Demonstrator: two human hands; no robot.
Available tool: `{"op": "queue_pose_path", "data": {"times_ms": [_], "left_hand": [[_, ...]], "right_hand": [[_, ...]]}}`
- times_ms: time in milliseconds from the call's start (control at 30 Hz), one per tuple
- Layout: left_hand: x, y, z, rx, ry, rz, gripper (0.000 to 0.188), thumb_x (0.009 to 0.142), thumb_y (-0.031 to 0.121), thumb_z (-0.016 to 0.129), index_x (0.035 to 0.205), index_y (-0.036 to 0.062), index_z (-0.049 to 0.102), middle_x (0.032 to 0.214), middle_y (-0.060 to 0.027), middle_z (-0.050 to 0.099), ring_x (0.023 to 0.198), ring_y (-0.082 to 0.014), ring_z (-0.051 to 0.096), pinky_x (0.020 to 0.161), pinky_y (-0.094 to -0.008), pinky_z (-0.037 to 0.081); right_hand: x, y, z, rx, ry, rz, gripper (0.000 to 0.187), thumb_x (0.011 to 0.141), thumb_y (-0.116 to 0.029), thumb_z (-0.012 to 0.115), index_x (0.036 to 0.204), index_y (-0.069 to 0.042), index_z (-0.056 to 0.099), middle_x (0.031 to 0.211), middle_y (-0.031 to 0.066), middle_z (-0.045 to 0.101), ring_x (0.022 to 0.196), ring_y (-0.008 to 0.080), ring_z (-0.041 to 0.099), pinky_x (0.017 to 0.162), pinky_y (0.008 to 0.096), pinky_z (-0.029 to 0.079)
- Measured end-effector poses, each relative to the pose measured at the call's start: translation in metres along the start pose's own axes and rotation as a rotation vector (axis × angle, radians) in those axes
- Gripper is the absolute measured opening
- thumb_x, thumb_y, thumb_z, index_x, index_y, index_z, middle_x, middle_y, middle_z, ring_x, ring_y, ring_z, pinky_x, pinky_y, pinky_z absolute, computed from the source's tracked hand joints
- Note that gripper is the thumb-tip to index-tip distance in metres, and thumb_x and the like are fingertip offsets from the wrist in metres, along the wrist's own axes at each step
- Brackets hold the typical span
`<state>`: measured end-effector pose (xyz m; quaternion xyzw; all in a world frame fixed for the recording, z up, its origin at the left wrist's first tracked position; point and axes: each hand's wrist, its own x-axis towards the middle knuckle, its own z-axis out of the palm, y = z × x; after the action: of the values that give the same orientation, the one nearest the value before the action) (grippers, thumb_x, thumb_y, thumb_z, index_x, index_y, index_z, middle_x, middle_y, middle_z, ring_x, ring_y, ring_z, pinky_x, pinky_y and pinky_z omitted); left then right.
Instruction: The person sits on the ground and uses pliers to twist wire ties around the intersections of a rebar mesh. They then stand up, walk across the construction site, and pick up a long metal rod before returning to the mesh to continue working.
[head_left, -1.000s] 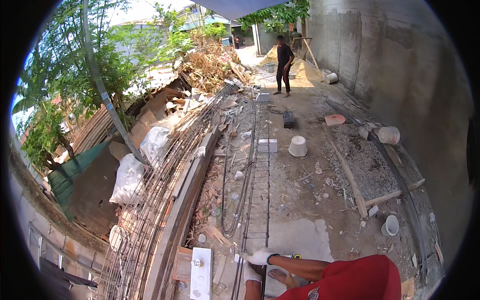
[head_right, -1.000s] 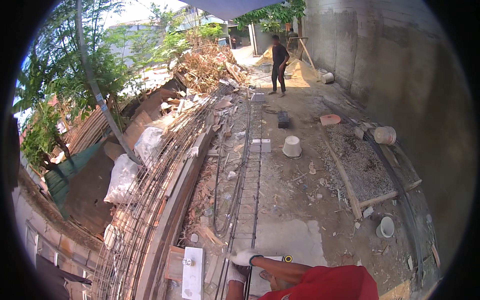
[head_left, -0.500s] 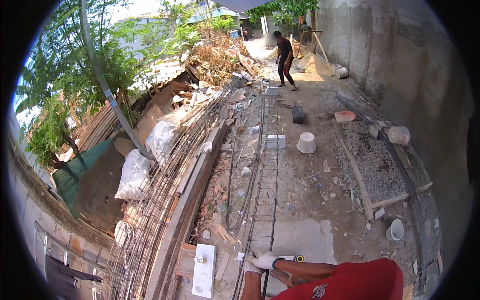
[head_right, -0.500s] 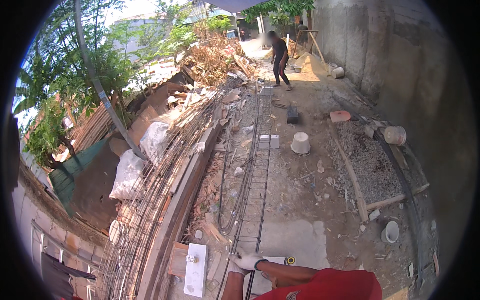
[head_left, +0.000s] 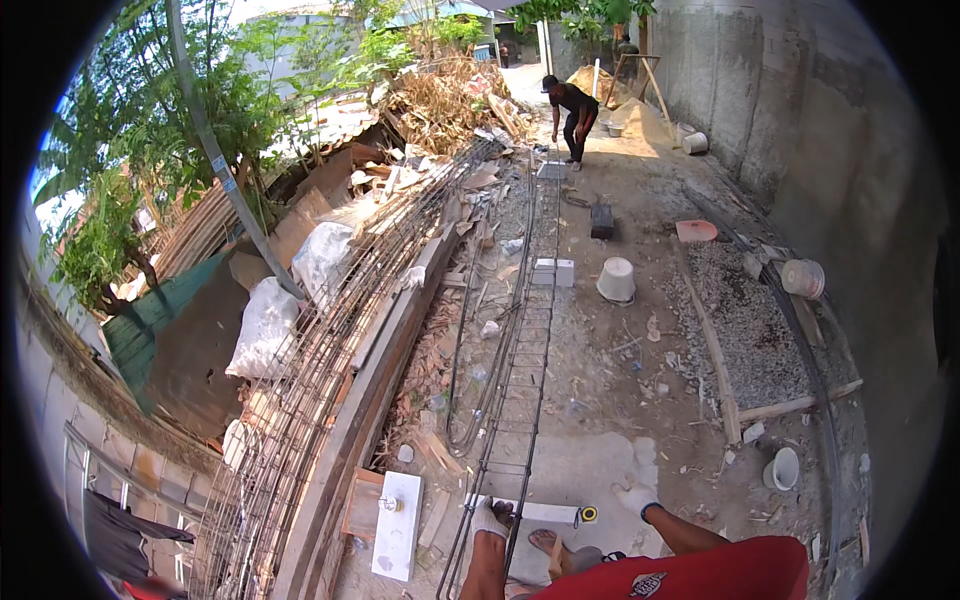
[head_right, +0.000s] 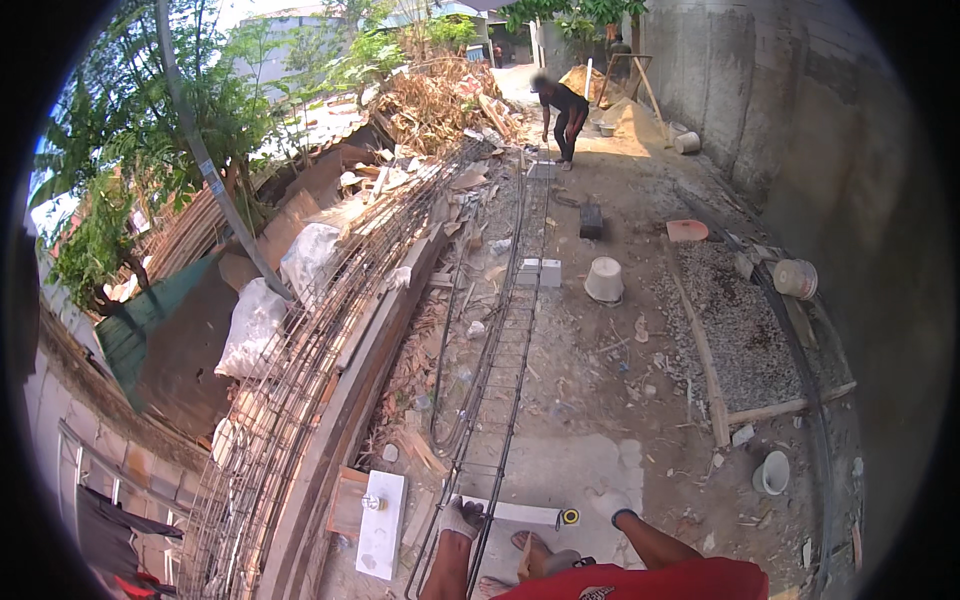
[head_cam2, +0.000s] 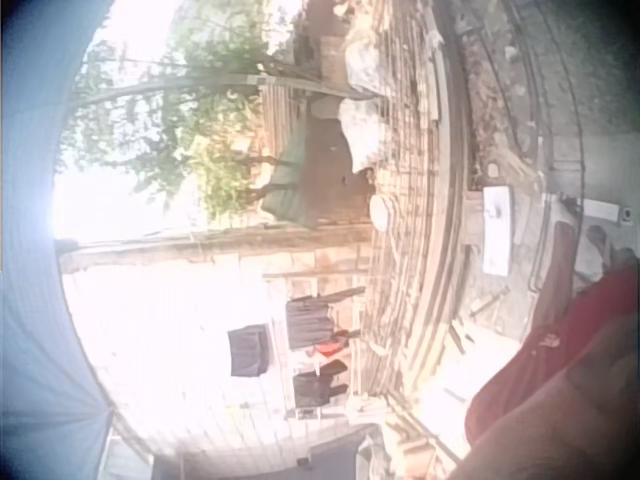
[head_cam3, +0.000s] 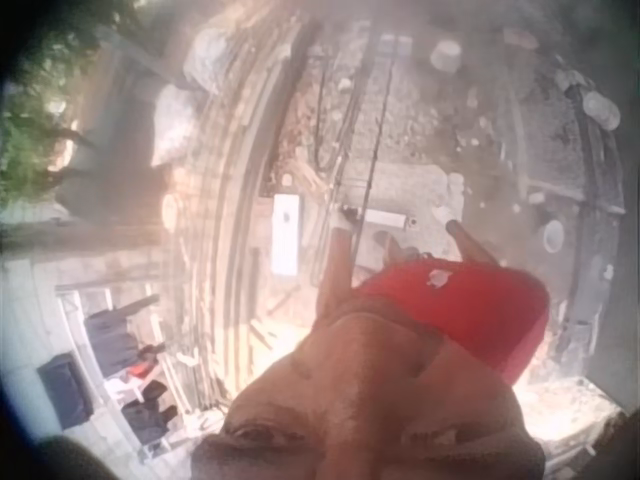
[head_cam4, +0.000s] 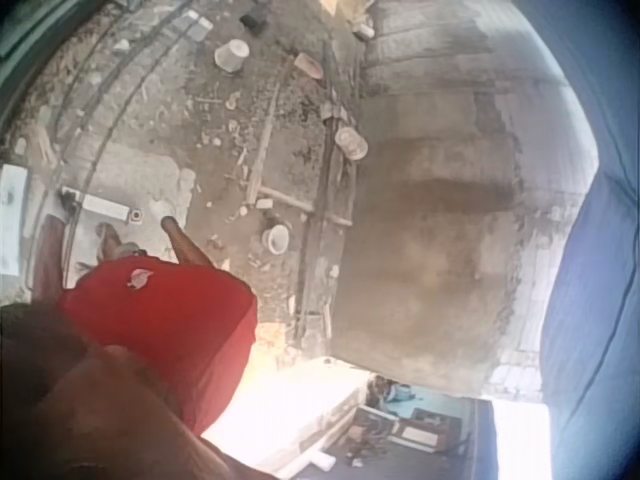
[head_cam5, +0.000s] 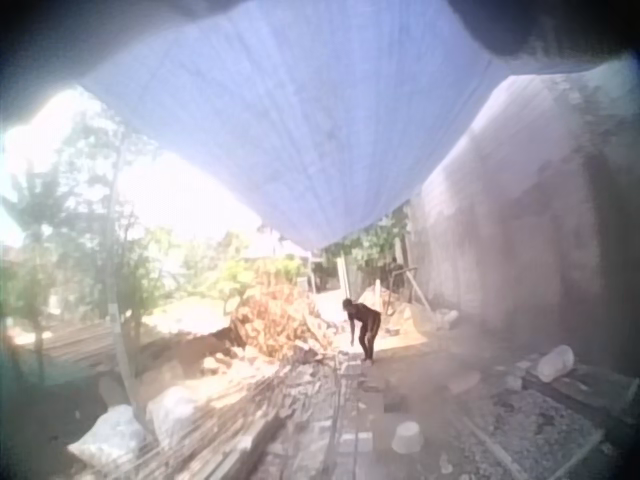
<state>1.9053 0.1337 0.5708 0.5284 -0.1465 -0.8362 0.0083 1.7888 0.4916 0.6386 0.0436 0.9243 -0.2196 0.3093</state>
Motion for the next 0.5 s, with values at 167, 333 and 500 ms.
{"op": "queue_pose_path", "data": {"times_ms": [167,333,500], "left_hand": [[-0.015,0.014,-0.008,-0.067,0.048,0.084,0.021,0.103,0.032,0.055,0.087,0.0173,0.054,0.064,-0.0014,0.06,0.063,-0.0285,0.066,0.058,-0.0488,0.049],[-0.025,0.008,0.019,-0.092,0.026,0.069,0.018,0.103,0.028,0.057,0.089,0.016,0.055,0.065,-0.0025,0.057,0.06,-0.0282,0.063,0.06,-0.0488,0.052],[-0.031,0.004,0.029,-0.096,0.063,0.079,0.018,0.103,0.029,0.058,0.092,0.0158,0.056,0.067,-0.0033,0.058,0.061,-0.0282,0.062,0.06,-0.0475,0.053]], "right_hand": [[-0.001,0.132,0.053,-0.073,-0.034,0.182,0.086,0.091,-0.064,0.049,0.145,0.002,0.053,0.144,0.0282,0.056,0.135,0.0391,0.055,0.111,0.042,0.044],[0.007,0.243,0.088,-0.248,-0.254,0.251,0.084,0.093,-0.065,0.047,0.141,0.004,0.056,0.138,0.028,0.061,0.13,0.0378,0.06,0.107,0.0431,0.046],[0.001,0.224,0.083,-0.057,-0.18,0.281,0.085,0.093,-0.061,0.052,0.143,0.008,0.052,0.135,0.0288,0.063,0.125,0.0354,0.063,0.105,0.0443,0.047]]}}
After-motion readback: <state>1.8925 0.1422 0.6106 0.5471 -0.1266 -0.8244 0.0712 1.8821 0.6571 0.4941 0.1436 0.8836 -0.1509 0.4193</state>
